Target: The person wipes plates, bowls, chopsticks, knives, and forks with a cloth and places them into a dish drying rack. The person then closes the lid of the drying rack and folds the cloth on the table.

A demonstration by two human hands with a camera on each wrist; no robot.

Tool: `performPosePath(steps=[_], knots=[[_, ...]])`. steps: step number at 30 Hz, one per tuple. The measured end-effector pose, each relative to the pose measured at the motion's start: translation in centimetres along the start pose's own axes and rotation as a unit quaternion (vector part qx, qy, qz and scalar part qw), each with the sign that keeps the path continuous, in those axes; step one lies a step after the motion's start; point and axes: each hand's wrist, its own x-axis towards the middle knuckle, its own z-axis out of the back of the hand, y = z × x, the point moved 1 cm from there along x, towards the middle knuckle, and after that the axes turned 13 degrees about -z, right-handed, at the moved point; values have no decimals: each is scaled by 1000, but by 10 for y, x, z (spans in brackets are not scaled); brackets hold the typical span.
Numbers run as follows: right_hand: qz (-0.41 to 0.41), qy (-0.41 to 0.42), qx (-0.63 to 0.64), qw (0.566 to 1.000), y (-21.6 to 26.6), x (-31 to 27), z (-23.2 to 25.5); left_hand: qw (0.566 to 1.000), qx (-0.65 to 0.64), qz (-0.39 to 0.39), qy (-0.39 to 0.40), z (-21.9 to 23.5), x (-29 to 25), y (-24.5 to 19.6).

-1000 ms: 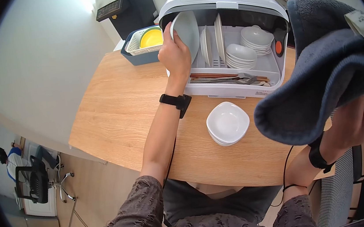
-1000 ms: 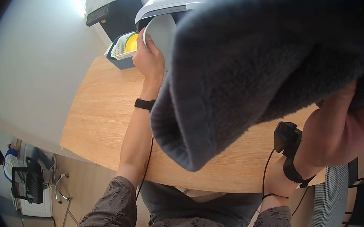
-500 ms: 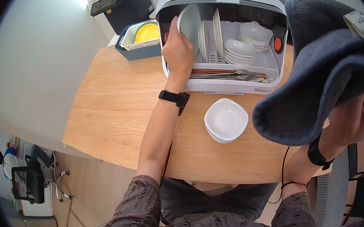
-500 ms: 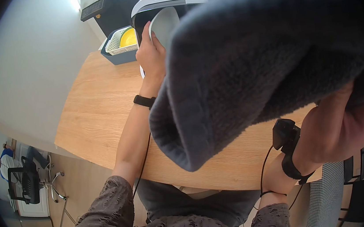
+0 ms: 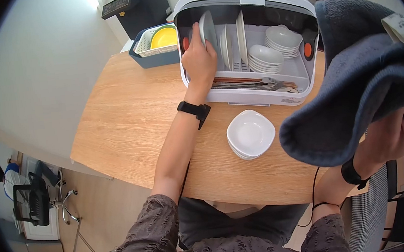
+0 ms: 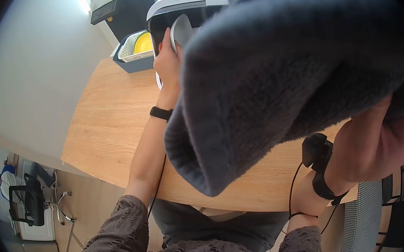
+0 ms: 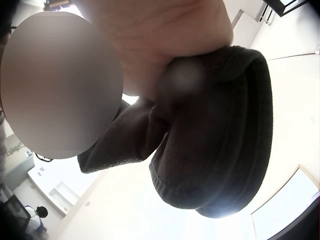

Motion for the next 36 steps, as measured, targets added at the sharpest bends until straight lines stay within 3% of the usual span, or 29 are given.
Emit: performPosePath(steps=[5, 10, 12, 14, 17, 19, 22, 25, 27, 28, 30, 32, 34, 35, 36], knots=[[-4, -39, -57, 998, -3, -2, 4, 999, -17, -9, 46, 4, 4, -7], [3, 22, -10, 1000, 1, 0, 4, 997, -22, -46, 65, 9, 15, -6], [15, 14, -4, 1000, 1, 1, -1, 986, -32, -36, 158, 16, 20, -7], [26, 8, 2, 1000, -1, 2, -3, 981, -27, -22, 192, 26, 27, -10], [-8, 22, 116, 993, -4, 2, -1, 965, -17, 9, 262, 36, 32, -8], [6, 10, 6, 1000, 0, 1, -1, 954, -12, 26, 299, 45, 35, -10], [-17, -27, -20, 999, 0, -2, -2, 953, 26, -3, 301, 76, 48, -29], [-22, -42, -16, 999, -1, -3, -4, 928, 46, 11, 370, 104, 56, -50], [-14, -38, -2, 999, 5, -3, -12, 922, -92, -122, 357, 111, 51, -63], [-5, -35, 11, 999, 8, -3, -14, 922, -92, -121, 356, 113, 48, -67], [-42, -37, 26, 998, -2, -3, -7, 815, -324, -128, 464, 112, 38, -80], [-79, -41, 39, 995, 0, -3, -12, 798, -312, -149, 494, 101, 26, -89], [-36, -161, -1, 986, 18, -2, -34, 759, -285, -194, 552, 82, 7, -97], [-35, -164, -8, 986, 21, 0, -36, 736, -273, -218, 580, 73, -1, -101], [-105, -190, 23, 976, 22, 2, -37, 711, -262, -243, 606, 66, -8, -105]])
